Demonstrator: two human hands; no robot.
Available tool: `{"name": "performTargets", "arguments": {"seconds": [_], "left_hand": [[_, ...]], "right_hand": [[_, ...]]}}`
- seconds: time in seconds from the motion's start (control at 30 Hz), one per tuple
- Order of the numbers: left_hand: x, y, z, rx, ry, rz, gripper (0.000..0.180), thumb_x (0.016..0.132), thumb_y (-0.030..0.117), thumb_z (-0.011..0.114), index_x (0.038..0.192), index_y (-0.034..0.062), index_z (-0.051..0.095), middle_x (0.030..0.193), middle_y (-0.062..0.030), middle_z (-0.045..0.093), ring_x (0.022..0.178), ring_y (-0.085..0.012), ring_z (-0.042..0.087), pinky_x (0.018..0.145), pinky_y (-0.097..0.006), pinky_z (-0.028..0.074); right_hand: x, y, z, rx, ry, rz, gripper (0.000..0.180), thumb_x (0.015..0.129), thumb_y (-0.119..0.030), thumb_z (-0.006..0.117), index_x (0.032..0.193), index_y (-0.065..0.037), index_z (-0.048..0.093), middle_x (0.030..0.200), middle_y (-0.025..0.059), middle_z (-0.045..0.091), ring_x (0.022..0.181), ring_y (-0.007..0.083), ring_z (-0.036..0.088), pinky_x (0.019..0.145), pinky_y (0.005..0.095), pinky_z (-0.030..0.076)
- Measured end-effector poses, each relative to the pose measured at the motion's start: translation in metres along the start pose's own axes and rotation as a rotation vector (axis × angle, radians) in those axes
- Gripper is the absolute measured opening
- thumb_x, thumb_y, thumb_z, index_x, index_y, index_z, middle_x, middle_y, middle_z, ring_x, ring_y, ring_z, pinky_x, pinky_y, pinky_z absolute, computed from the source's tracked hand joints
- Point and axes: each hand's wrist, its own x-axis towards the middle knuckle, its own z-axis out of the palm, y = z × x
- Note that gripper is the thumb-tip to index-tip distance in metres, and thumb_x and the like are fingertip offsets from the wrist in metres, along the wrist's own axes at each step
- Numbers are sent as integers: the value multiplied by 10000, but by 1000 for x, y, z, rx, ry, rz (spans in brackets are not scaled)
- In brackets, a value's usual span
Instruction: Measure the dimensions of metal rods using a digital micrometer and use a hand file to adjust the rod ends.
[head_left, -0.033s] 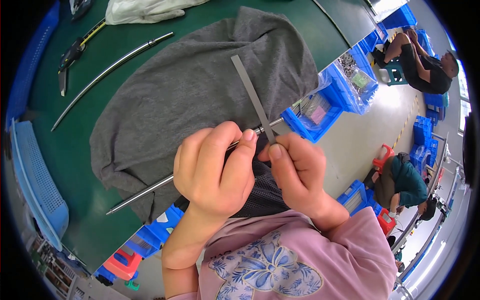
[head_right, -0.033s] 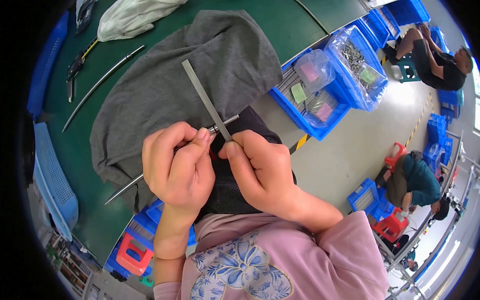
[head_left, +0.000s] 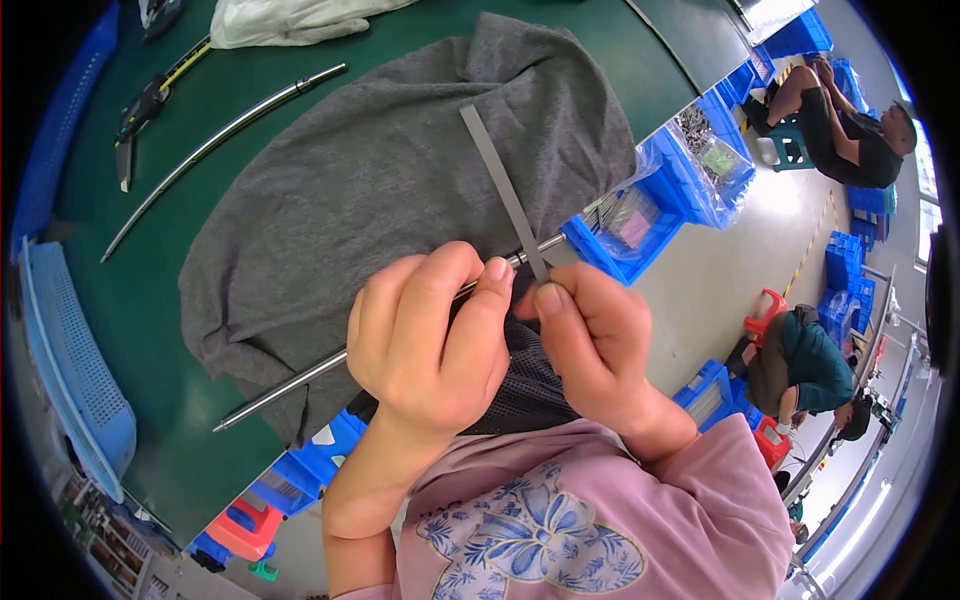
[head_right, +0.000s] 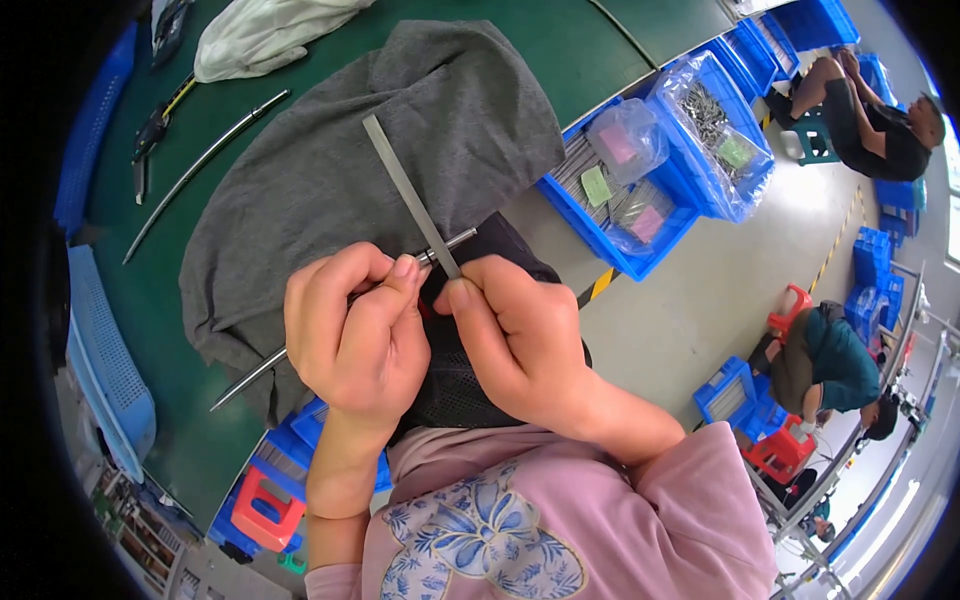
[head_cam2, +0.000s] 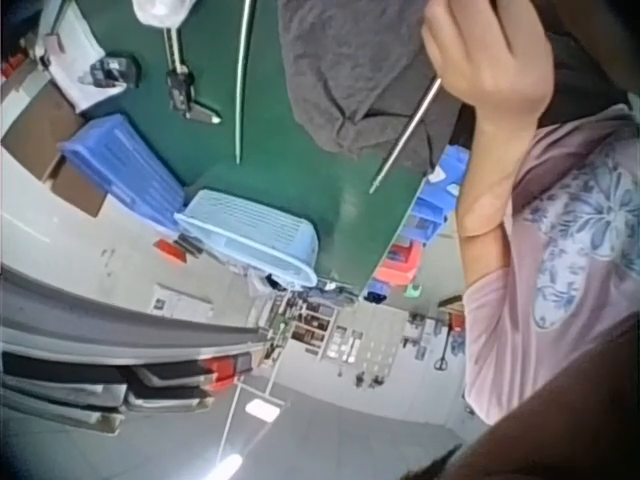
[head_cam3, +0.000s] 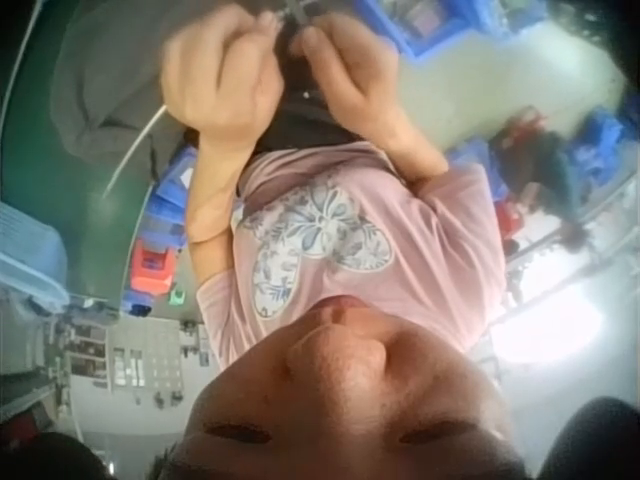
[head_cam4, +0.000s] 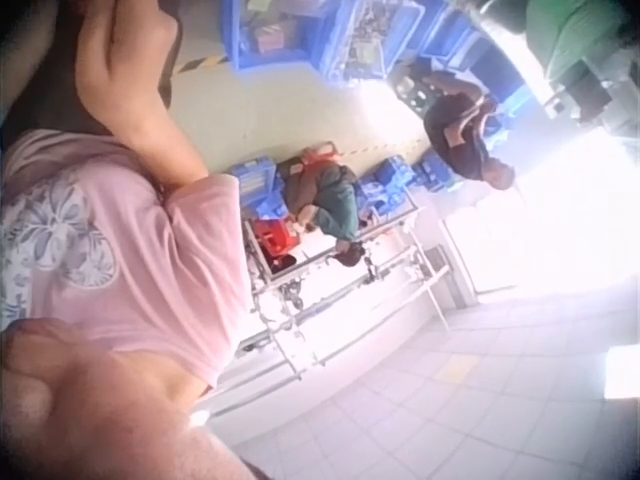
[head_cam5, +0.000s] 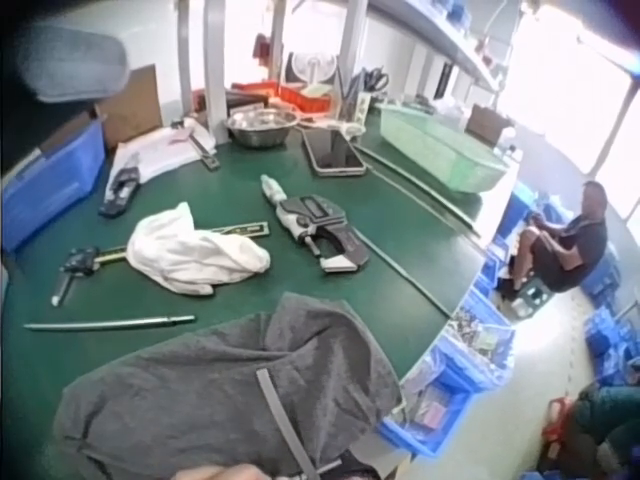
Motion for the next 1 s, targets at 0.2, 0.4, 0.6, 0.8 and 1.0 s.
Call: {"name": "performTargets", "arguments": {"seconds": [0.2, 0.4, 0.6, 0.8, 1.0], "left_hand": [[-1, -2, 4, -13, 26, 10, 99, 653, 20, 657, 701, 33, 572, 729, -51, 558, 598, -187, 515, 465, -268, 397], [0, -1, 5, -4, 40, 31, 109, 649, 11, 656, 698, 26, 560, 729, -61, 557, 595, -190, 515, 456, -268, 402], [-1, -3, 6, 3, 48, 43, 113, 651, 10, 654, 687, 23, 548, 732, -65, 556, 592, -189, 515, 453, -266, 405], [-1, -3, 7, 8, 54, 57, 115, 664, 14, 651, 675, 27, 538, 727, -63, 555, 592, -185, 515, 449, -261, 403], [-2, -3, 7, 35, 60, 77, 127, 668, 27, 656, 661, 29, 529, 722, -63, 557, 592, -180, 513, 446, -253, 402]], "right_hand": [[1, 8, 8, -143, 116, -193, 77, 829, -3, 497, 768, 17, 541, 566, 84, 550, 447, 118, 498, 427, 243, 385], [2, 11, 11, -86, 151, -210, 77, 828, -7, 507, 763, 13, 544, 541, 84, 521, 435, 111, 475, 417, 241, 371], [6, 1, 6, -120, 82, -122, 82, 827, -12, 510, 759, 12, 551, 531, 71, 514, 425, 107, 469, 409, 243, 365], [7, -6, 0, -82, 53, -15, 93, 826, -15, 508, 753, 17, 557, 561, 102, 530, 469, 124, 505, 438, 252, 383], [2, -7, -4, -126, 13, -42, 98, 825, -17, 510, 749, 27, 553, 579, 115, 542, 483, 143, 519, 454, 261, 398]]}}
